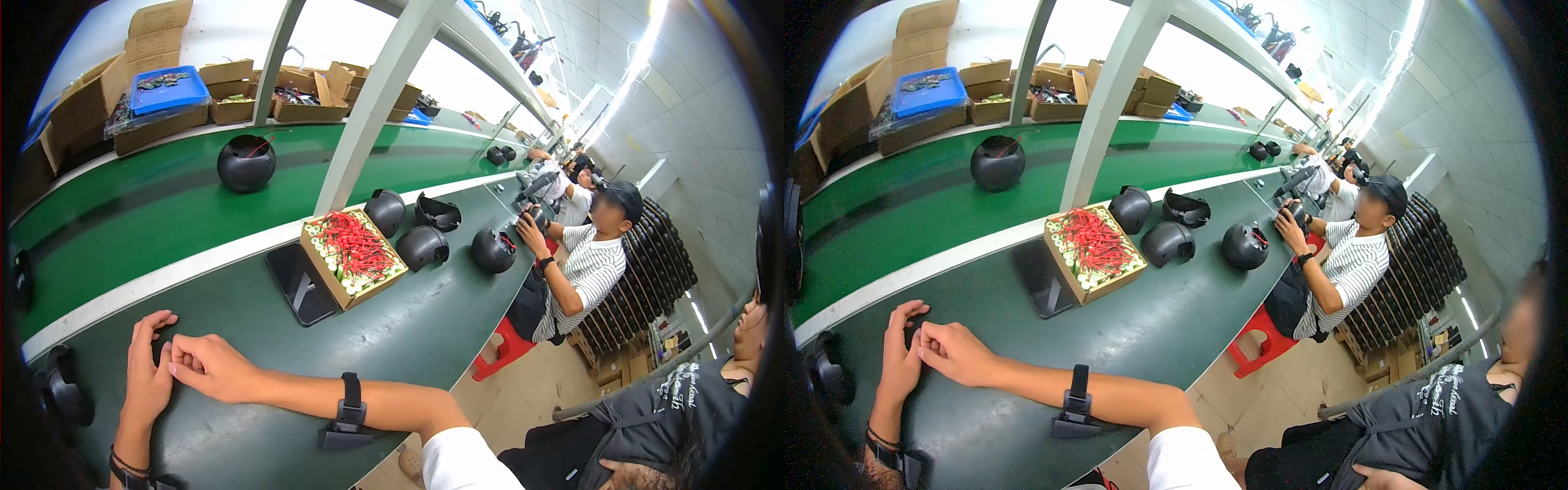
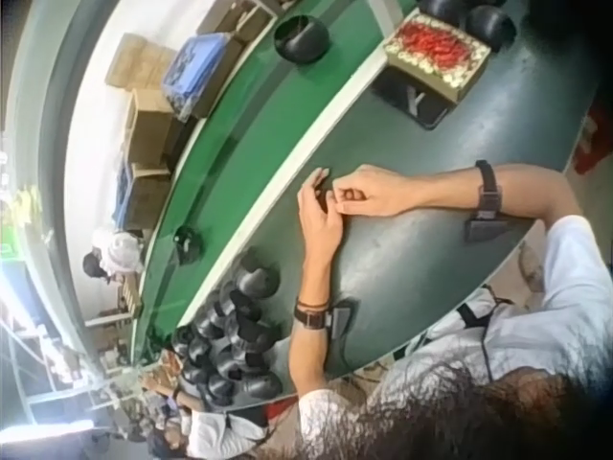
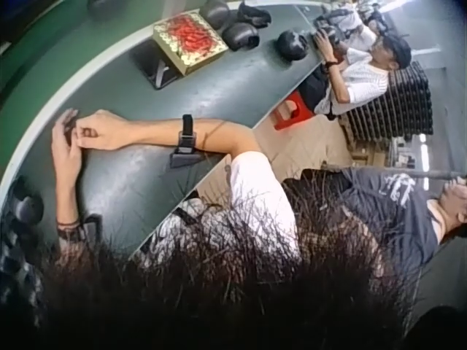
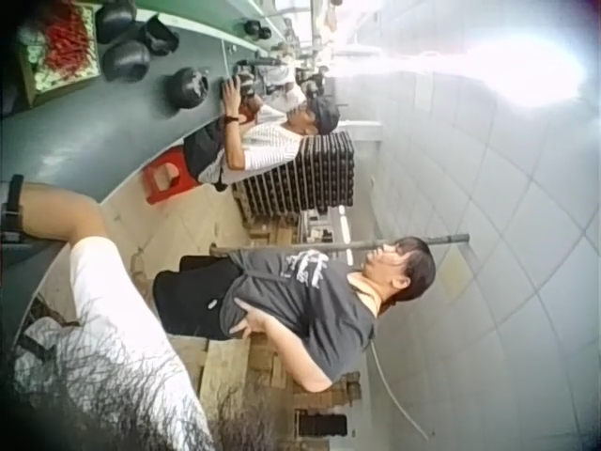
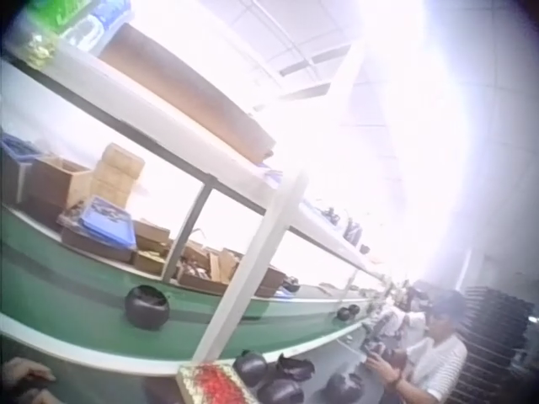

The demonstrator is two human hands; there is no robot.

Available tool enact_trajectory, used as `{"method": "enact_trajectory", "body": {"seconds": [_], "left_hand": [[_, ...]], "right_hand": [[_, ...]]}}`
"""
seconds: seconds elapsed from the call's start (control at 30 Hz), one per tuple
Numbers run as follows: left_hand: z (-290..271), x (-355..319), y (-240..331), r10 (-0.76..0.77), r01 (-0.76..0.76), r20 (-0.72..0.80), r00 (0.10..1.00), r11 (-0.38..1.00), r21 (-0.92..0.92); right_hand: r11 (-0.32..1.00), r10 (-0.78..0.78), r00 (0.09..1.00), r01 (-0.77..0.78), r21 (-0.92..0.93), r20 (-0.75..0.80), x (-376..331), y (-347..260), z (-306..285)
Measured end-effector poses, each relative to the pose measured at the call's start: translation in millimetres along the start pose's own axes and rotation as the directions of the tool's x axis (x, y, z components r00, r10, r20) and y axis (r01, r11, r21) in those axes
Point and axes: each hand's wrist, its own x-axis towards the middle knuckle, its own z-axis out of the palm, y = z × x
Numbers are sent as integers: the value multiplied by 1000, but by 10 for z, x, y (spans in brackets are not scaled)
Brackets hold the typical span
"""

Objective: Assembling electronic components into black plastic spherical housings on a manufacturing production line.

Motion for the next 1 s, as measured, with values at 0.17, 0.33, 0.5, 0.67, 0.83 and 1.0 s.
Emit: {"method": "enact_trajectory", "body": {"seconds": [0.17, 0.33, 0.5, 0.67, 0.83, 1.0], "left_hand": [[5, 34, 42, 7, -8, 33, 999, 1000, 29], [-8, 0, 11, 80, -80, 13, 997, 995, 66], [3, 38, 34, 111, -113, 38, 993, 991, 75], [-19, 12, 4, 129, -130, 14, 991, 988, 88], [-12, 50, 17, 150, -153, 37, 988, 983, 99], [8, -3, -20, 141, -142, 12, 990, 985, 101]], "right_hand": [[1000, 12, 1000, -11, -11, 12, -19, -5, -46], [1000, -4, 1000, 4, -8, 13, -13, -19, -18], [1000, -12, 1000, 12, -12, 9, -20, -21, -44], [1000, -15, 1000, 15, -1, 20, 18, -31, -15], [1000, -5, 1000, 5, 3, 25, 9, -44, -41], [999, -20, 999, 22, -35, 32, -3, -14, -18]]}}
